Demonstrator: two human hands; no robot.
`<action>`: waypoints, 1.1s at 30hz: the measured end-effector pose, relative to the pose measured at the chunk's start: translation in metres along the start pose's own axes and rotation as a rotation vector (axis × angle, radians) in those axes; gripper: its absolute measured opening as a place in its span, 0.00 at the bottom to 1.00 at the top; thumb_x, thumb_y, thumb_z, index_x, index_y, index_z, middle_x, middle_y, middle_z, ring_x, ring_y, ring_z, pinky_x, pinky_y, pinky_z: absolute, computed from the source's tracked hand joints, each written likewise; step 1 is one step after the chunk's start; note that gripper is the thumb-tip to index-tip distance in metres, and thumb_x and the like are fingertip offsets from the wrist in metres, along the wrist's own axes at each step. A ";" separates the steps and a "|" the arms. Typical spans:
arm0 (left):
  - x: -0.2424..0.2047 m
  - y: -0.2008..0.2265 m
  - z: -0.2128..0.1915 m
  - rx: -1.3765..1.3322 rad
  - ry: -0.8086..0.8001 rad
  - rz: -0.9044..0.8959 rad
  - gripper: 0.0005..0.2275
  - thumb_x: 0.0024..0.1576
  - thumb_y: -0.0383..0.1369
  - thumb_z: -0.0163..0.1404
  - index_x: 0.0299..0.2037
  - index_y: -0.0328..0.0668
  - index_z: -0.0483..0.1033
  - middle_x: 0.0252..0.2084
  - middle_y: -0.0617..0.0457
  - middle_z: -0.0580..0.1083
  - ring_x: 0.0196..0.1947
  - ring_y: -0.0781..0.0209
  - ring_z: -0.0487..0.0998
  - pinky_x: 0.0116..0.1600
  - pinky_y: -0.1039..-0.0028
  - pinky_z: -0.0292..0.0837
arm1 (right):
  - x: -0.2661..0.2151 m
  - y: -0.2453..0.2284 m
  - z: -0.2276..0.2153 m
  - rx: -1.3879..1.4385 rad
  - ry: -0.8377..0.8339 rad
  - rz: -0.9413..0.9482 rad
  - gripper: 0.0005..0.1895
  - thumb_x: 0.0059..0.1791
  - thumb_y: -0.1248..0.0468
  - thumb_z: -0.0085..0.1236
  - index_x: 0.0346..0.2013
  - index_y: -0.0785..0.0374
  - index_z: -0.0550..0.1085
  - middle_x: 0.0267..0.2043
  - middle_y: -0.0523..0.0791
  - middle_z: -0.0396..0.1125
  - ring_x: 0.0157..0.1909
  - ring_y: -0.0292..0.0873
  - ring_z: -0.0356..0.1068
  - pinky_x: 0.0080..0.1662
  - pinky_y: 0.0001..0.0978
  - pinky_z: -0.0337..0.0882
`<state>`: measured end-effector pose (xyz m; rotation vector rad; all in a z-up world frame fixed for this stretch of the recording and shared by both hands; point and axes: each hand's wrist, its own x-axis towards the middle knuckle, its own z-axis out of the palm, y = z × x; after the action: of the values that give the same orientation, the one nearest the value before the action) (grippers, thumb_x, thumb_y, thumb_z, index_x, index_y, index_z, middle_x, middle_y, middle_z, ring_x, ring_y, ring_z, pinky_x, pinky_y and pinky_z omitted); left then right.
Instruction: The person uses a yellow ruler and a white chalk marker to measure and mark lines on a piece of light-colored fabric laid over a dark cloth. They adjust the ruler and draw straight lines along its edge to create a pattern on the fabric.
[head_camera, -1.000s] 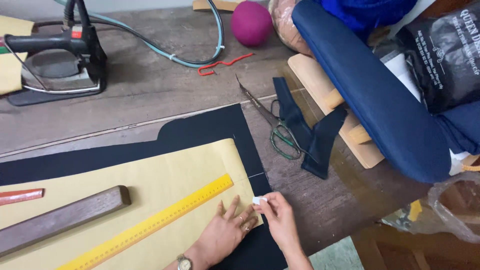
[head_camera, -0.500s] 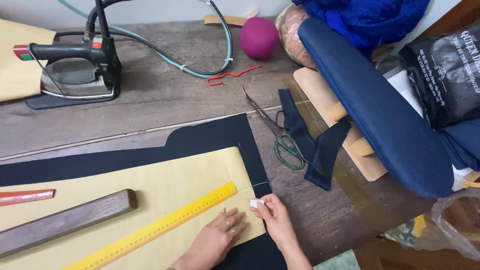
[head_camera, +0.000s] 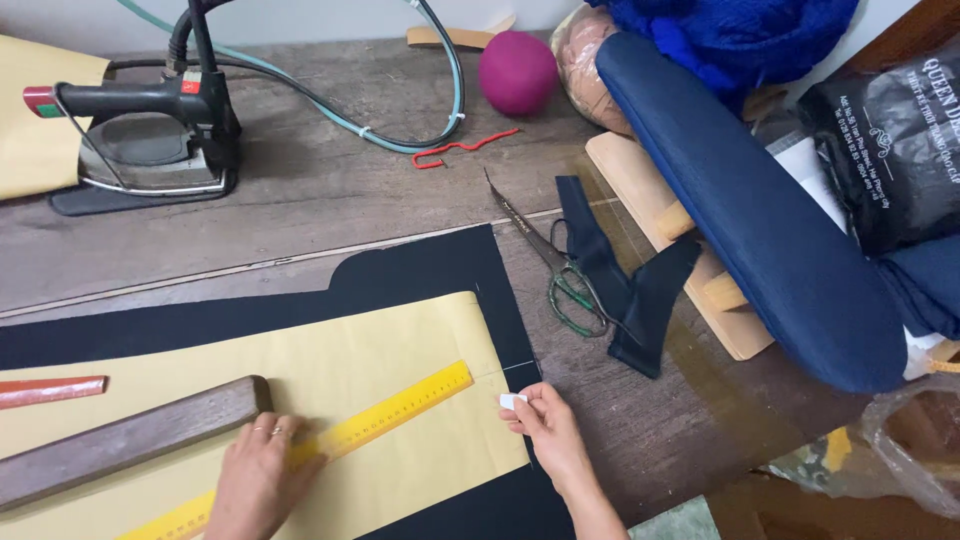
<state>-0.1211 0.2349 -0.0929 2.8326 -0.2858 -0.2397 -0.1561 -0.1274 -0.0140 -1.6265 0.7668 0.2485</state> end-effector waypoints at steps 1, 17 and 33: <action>-0.003 -0.011 0.005 0.046 -0.026 -0.037 0.22 0.43 0.53 0.56 0.45 0.57 0.70 0.43 0.56 0.70 0.44 0.53 0.73 0.49 0.62 0.70 | 0.000 0.000 0.000 -0.001 -0.002 0.000 0.06 0.50 0.63 0.49 0.35 0.63 0.68 0.39 0.51 0.77 0.42 0.41 0.80 0.45 0.27 0.77; -0.004 -0.020 -0.005 0.014 -0.225 -0.134 0.18 0.44 0.54 0.57 0.41 0.68 0.70 0.42 0.68 0.71 0.46 0.64 0.73 0.50 0.69 0.69 | 0.007 0.011 0.000 -0.004 0.000 0.001 0.06 0.50 0.62 0.50 0.36 0.63 0.68 0.40 0.51 0.77 0.42 0.41 0.79 0.46 0.27 0.76; -0.004 -0.013 -0.015 0.000 -0.263 -0.170 0.17 0.44 0.52 0.57 0.41 0.67 0.70 0.47 0.69 0.71 0.50 0.65 0.71 0.51 0.67 0.68 | 0.010 0.013 0.001 0.060 0.003 -0.028 0.05 0.50 0.64 0.49 0.35 0.63 0.67 0.37 0.53 0.76 0.40 0.42 0.79 0.43 0.27 0.76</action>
<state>-0.1197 0.2515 -0.0819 2.8253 -0.0976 -0.6504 -0.1561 -0.1302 -0.0303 -1.5802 0.7464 0.2006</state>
